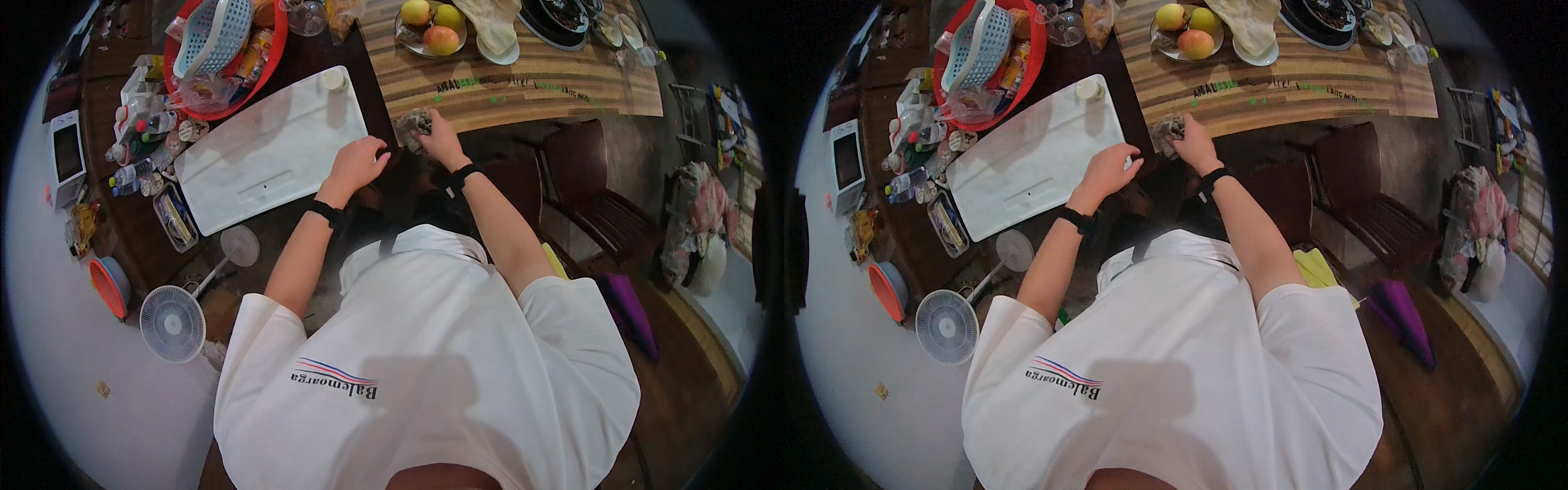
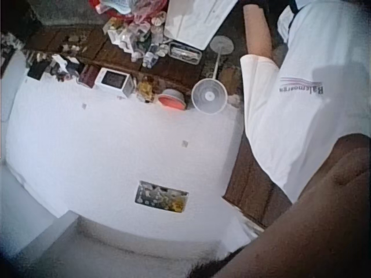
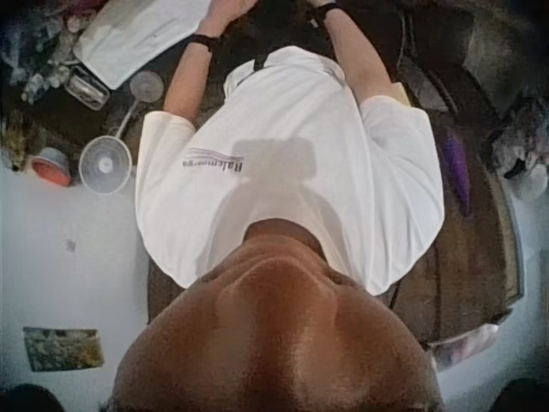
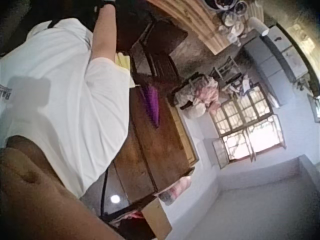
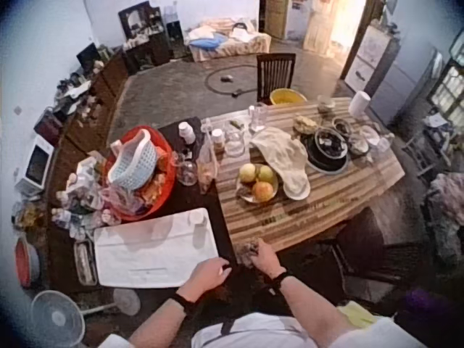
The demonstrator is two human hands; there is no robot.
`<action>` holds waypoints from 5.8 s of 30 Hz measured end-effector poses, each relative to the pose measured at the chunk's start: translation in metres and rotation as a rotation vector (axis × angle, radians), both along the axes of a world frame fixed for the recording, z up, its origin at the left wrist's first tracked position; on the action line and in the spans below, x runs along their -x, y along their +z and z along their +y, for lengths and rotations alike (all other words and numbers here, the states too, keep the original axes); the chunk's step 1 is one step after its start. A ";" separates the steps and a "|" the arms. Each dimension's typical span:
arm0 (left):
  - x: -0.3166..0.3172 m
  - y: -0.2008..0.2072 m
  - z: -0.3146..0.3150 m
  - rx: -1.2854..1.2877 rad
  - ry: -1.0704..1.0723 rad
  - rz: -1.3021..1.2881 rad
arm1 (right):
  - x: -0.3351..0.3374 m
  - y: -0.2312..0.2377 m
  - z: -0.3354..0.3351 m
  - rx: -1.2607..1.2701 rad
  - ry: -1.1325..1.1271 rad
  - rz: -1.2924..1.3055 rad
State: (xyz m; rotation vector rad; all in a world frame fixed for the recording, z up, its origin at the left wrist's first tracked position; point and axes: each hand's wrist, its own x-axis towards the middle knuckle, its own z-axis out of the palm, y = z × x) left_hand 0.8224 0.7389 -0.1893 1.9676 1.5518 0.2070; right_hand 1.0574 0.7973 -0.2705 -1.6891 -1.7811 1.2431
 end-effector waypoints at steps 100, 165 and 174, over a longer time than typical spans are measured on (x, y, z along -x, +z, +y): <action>0.007 -0.006 -0.046 0.127 -0.013 -0.033 | 0.030 0.012 -0.005 -0.027 0.097 -0.098; 0.031 0.042 0.021 0.107 0.268 -0.337 | 0.052 -0.008 0.053 -0.015 0.150 -0.006; -0.021 0.026 0.053 0.184 0.421 -0.276 | -0.024 -0.001 0.096 0.083 0.282 -0.116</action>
